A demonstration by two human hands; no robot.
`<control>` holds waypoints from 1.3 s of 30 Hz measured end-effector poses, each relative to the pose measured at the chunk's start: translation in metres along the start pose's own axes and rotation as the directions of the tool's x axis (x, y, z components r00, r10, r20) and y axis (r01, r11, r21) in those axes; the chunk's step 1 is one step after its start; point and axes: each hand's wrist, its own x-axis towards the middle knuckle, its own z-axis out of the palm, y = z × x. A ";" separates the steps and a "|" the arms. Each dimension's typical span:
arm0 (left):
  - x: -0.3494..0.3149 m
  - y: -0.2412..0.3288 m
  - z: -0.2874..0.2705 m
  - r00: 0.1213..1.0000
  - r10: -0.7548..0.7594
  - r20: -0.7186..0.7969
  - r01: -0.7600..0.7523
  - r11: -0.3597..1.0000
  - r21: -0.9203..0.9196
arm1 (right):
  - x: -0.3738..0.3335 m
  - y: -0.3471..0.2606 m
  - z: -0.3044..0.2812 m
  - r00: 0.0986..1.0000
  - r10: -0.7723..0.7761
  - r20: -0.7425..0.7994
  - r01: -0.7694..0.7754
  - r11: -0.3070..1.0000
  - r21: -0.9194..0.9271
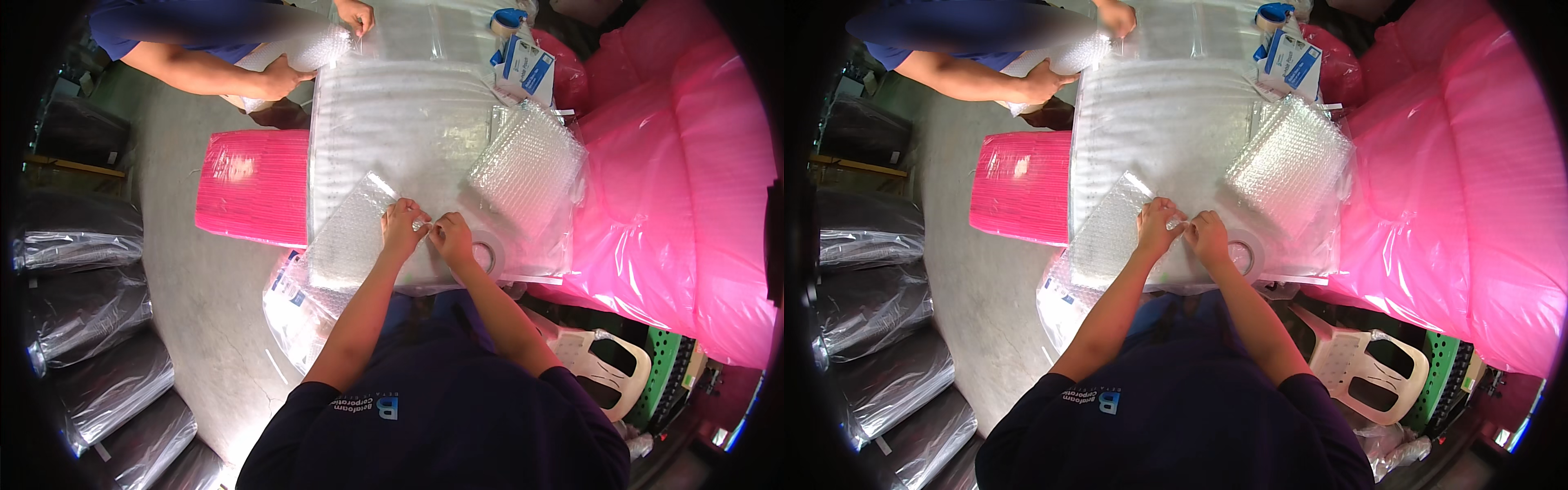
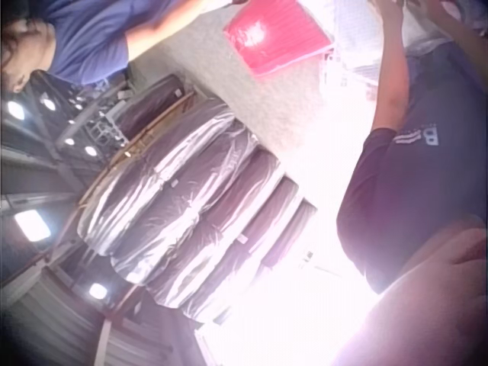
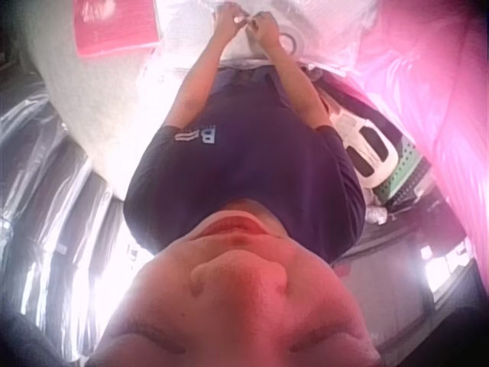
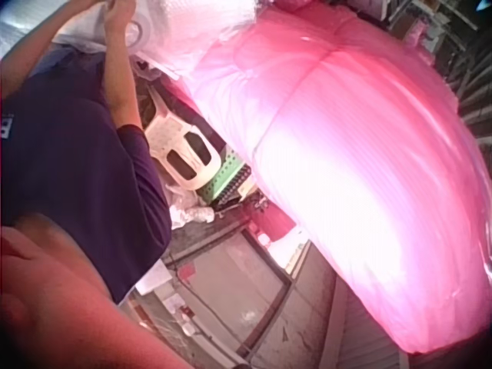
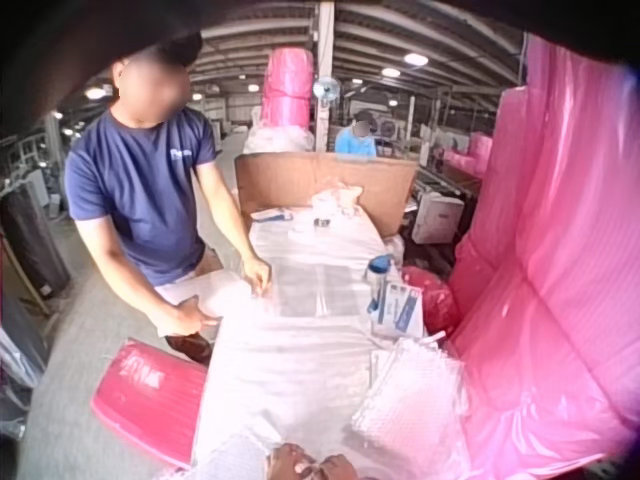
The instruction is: The person repeatedly pulls bubble wrap from a large roll, folds it into smaller sheets, and secures the edges with clear packing tape. The person stacks the finished sheets on a table and occasionally moves the large roll to a different location.
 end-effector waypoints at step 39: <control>0.108 0.120 0.048 0.950 0.099 0.295 -0.038 0.978 -0.205 | -0.091 -0.006 -0.039 0.999 -0.035 -0.030 0.021 0.928 -0.372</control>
